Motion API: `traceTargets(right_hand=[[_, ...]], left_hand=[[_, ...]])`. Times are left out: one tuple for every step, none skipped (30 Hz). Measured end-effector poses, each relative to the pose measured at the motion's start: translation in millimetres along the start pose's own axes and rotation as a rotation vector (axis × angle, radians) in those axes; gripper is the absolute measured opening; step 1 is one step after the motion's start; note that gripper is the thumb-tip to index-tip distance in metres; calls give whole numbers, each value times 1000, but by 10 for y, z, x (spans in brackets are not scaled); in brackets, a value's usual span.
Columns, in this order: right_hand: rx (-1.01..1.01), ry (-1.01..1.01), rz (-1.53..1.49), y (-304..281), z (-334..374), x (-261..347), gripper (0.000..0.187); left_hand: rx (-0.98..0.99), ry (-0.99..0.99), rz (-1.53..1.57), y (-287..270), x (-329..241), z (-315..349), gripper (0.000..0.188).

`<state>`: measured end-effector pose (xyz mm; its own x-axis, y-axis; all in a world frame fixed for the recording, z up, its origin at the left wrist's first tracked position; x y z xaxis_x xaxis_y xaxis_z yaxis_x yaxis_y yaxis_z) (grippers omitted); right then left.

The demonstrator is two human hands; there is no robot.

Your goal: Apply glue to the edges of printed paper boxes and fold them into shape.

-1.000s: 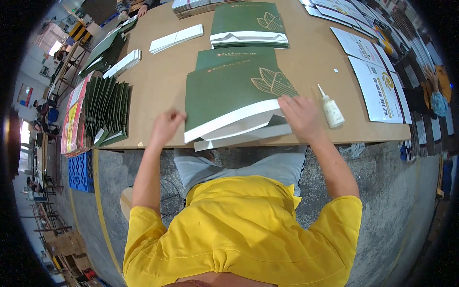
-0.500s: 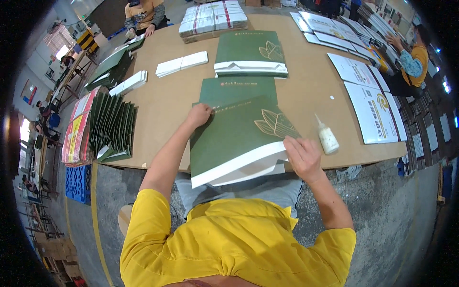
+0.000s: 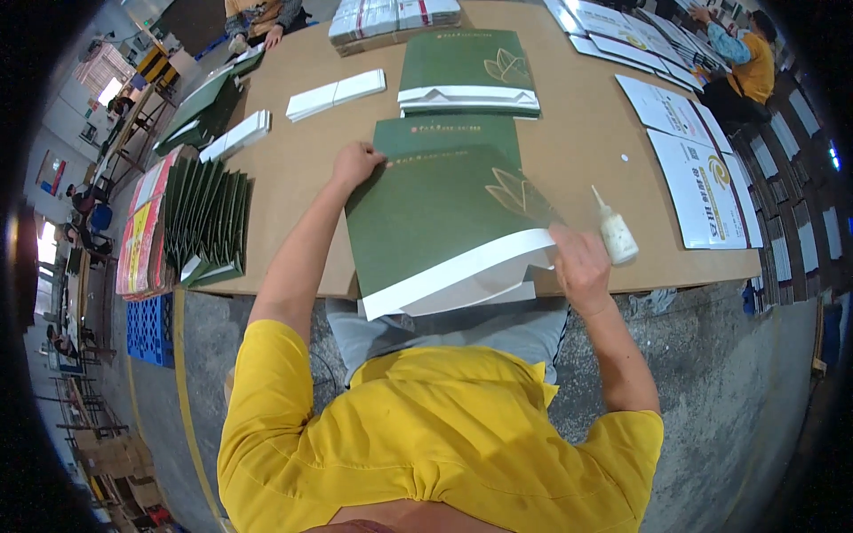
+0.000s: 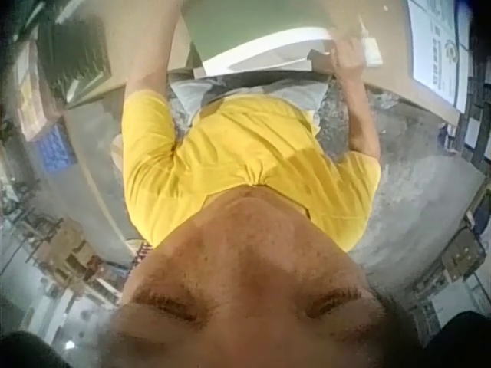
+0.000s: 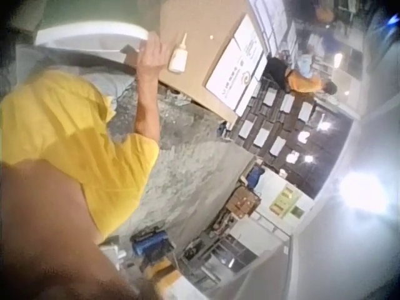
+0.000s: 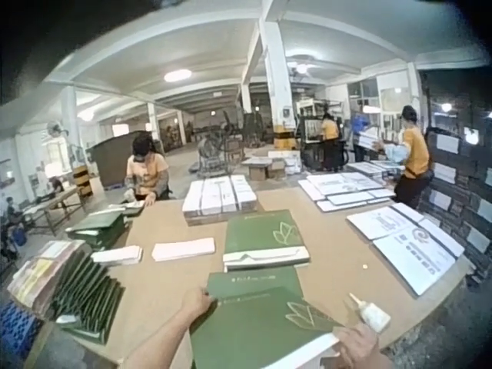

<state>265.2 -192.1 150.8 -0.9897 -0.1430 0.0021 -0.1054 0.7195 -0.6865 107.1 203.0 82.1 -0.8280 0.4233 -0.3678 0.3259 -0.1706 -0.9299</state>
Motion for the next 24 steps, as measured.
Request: traceTargets(right_hand=[[12, 7, 19, -12, 30, -21, 42], [21, 7, 11, -30, 47, -21, 42], [-1, -15, 16, -55, 37, -11, 42], [-24, -39, 21, -82, 20, -2, 42], [-22, -44, 16, -100, 5, 3, 42], [5, -55, 35, -136, 24, 23, 42], [31, -68, 54, -166, 37, 43, 42], [38, -69, 54, -196, 41, 51, 42], [55, -80, 63, -228, 51, 64, 42], [72, -92, 72, -256, 59, 82, 42], [80, -94, 74, -284, 69, 102, 42], [100, -108, 45, -275, 60, 148, 40], [120, -122, 18, -267, 46, 195, 39], [123, -131, 12, -270, 10, 262, 39], [208, -150, -78, -216, -40, 345, 36], [294, -167, -168, -154, -86, 433, 34], [298, -175, -172, -117, -149, 508, 34], [417, -179, -259, -22, -208, 611, 33], [536, -180, -344, 69, -248, 690, 33], [544, -192, -346, 148, -281, 729, 33], [578, -160, -310, 257, -256, 725, 35], [612, -130, -273, 337, -252, 717, 38], [620, -134, -270, 388, -304, 704, 38], [580, -154, -235, 463, -423, 682, 49]], left_hand=[[44, -43, 182, -3, 29, -39, 22], [85, -87, 365, 7, 60, -52, 20], [87, -94, 366, 36, 102, -83, 20], [201, -170, 631, 116, 162, -99, 17], [313, -245, 897, 190, 215, -103, 16], [320, -248, 901, 200, 178, -71, 16], [359, -256, 941, 214, 126, -47, 13], [397, -264, 981, 215, 83, -29, 11], [401, -267, 987, 183, 49, -5, 11], [474, -253, 1119, 151, -20, 28, 10], [547, -237, 1251, 145, -84, 54, 10], [538, -243, 1257, 155, -39, 38, 10], [467, -165, 1392, 117, -25, -5, 11], [392, -84, 1522, 83, 1, -32, 13], [383, -88, 1529, 117, 29, -38, 13], [353, -105, 1611, 155, 74, -36, 15], [321, -123, 1693, 185, 126, -38, 18], [309, -129, 1703, 259, 215, -49, 18], [295, -137, 1751, 347, 296, -59, 21], [279, -144, 1798, 414, 387, -82, 25], [280, -148, 1807, 446, 396, -68, 25], [323, -198, 1901, 504, 414, -31, 27], [367, -249, 1994, 550, 426, -8, 30], [344, -257, 2002, 592, 551, 11, 30]])
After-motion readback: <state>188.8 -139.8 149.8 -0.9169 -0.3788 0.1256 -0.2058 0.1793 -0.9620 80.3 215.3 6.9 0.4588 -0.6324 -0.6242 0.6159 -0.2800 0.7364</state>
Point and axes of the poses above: each hand's wrist, its own z-axis away from the middle knuckle, its own y-axis out of the palm, x = y × z, the point moved 5 cm from there along -z, towards the middle knuckle, and after that the axes turned 9 degrees about -y, right-handed, at the moved point
